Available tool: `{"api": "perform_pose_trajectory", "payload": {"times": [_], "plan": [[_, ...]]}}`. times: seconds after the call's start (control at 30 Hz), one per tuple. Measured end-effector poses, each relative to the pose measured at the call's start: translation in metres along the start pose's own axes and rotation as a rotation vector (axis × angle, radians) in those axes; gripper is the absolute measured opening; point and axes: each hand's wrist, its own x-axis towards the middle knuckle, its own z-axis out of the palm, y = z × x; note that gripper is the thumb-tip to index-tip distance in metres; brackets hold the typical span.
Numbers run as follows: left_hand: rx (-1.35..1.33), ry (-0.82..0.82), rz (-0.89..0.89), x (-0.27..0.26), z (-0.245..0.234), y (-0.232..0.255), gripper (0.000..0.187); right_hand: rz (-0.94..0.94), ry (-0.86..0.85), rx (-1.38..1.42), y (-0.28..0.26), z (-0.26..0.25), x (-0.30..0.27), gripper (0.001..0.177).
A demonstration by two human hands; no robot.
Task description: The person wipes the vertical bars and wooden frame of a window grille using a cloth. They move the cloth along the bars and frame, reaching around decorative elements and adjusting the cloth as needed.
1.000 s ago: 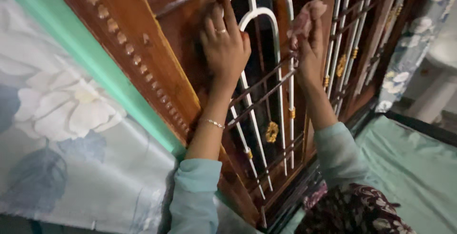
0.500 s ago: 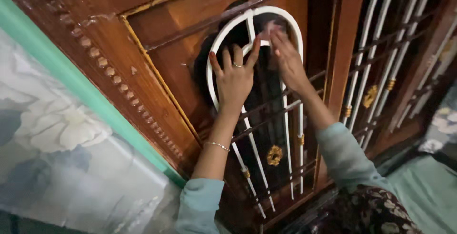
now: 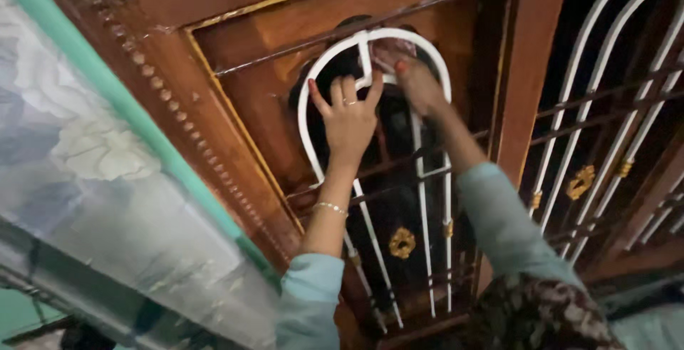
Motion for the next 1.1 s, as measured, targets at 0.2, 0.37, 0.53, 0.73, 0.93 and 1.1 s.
{"api": "perform_pose_trajectory", "payload": {"times": [0.2,0.37,0.53,0.73,0.93,1.1], "plan": [[0.058,0.007,0.091,-0.009,0.002,0.001,0.05,0.243,0.247,0.279,0.037,0.037,-0.034,0.069],[0.034,-0.086,0.059,-0.012,0.001,0.006,0.049,0.087,0.216,0.358,0.048,0.039,-0.035,0.062],[-0.004,-0.035,0.008,-0.009,0.006,0.007,0.05,0.224,0.137,0.516,0.04,0.033,-0.019,0.061],[-0.011,-0.031,-0.063,-0.013,0.009,0.015,0.052,0.054,0.156,0.187,0.027,0.027,-0.024,0.064],[-0.004,-0.041,-0.061,-0.009,0.011,0.016,0.054,0.145,0.322,0.263,0.012,0.026,-0.033,0.059],[-0.02,-0.007,-0.058,-0.012,0.011,0.017,0.053,0.356,0.357,0.135,0.0,0.031,-0.04,0.059]]}}
